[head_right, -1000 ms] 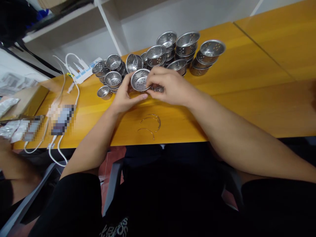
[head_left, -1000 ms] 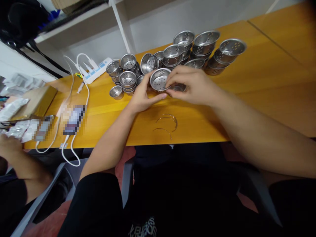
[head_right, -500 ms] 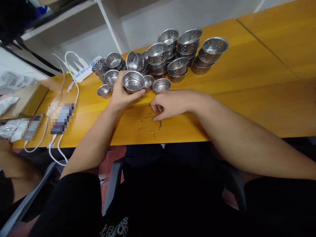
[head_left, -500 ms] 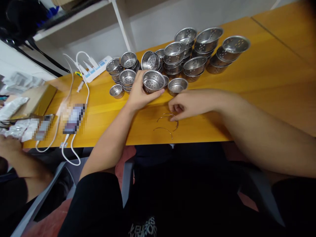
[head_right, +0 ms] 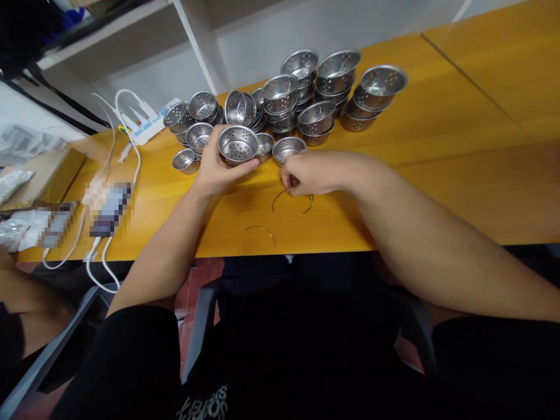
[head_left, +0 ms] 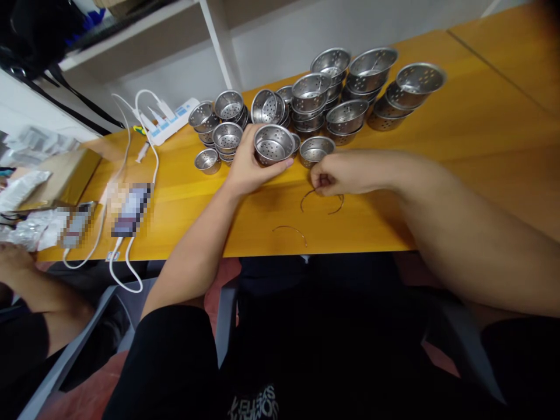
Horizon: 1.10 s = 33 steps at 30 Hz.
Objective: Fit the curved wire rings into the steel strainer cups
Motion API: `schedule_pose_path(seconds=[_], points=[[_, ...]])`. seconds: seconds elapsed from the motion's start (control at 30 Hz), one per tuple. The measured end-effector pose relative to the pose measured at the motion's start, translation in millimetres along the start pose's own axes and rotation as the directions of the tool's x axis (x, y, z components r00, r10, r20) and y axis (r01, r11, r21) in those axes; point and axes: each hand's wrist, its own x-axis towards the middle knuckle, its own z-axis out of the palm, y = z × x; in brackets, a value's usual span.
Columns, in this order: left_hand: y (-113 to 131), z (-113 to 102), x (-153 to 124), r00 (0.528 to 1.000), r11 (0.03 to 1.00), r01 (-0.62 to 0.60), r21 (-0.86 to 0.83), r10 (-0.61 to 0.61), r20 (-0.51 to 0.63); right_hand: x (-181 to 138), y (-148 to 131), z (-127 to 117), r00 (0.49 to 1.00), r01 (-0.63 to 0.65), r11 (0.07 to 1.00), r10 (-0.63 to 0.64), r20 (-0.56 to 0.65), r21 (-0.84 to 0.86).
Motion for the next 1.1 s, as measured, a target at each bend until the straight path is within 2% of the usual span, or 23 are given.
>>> schedule_pose_path(seconds=[0.27, 0.43, 0.5, 0.6, 0.67, 0.73, 0.83, 0.9, 1.0, 1.1], points=[[0.6, -3.4, 1.9, 0.999, 1.000, -0.004, 0.021, 0.004, -0.036, -1.3, -30.0, 5.5, 0.992, -0.116, 0.952, 0.123, 0.006, -0.284], [1.9, -8.9, 10.0, 0.994, 0.998, 0.018, 0.059, -0.011, -0.111, 0.2, -31.5, 7.0, 0.997, -0.081, 0.950, 0.080, -0.013, -0.302], [1.0, -10.0, 12.0, 0.991, 0.998, 0.018, 0.055, -0.010, -0.130, 1.7, -24.3, 6.5, 0.999, -0.023, 0.973, 0.012, -0.051, -0.230], [2.9, -11.1, 14.3, 0.984, 0.998, 0.038, 0.045, -0.030, -0.175, 4.0, -9.9, 5.9, 0.977, 0.143, 0.989, -0.146, -0.158, -0.030], [7.0, -12.0, 15.9, 0.978, 0.997, 0.070, 0.044, -0.060, -0.202, 4.6, -3.1, 6.4, 0.943, 0.273, 0.953, -0.238, -0.233, 0.130], [11.3, -12.3, 17.2, 0.972, 0.995, 0.092, 0.027, -0.084, -0.219, 4.1, -1.8, 7.7, 0.906, 0.370, 0.879, -0.271, -0.324, 0.301], [12.1, -9.8, 17.8, 0.972, 0.995, 0.095, -0.006, -0.095, -0.213, 2.3, -9.3, 9.6, 0.865, 0.448, 0.732, -0.212, -0.455, 0.512], [8.2, -6.4, 17.1, 0.980, 0.997, 0.078, -0.008, -0.078, -0.184, 1.2, -16.1, 9.4, 0.838, 0.477, 0.665, -0.148, -0.524, 0.574], [3.2, -2.2, 15.5, 0.987, 0.999, 0.047, -0.016, -0.049, -0.156, -0.1, -21.8, 6.2, 0.796, 0.465, 0.692, -0.054, -0.603, 0.552], [7.8, -2.5, 14.8, 0.992, 0.998, 0.067, -0.004, -0.067, -0.109, -0.9, -21.6, 1.7, 0.779, 0.369, 0.761, 0.059, -0.624, 0.533]])
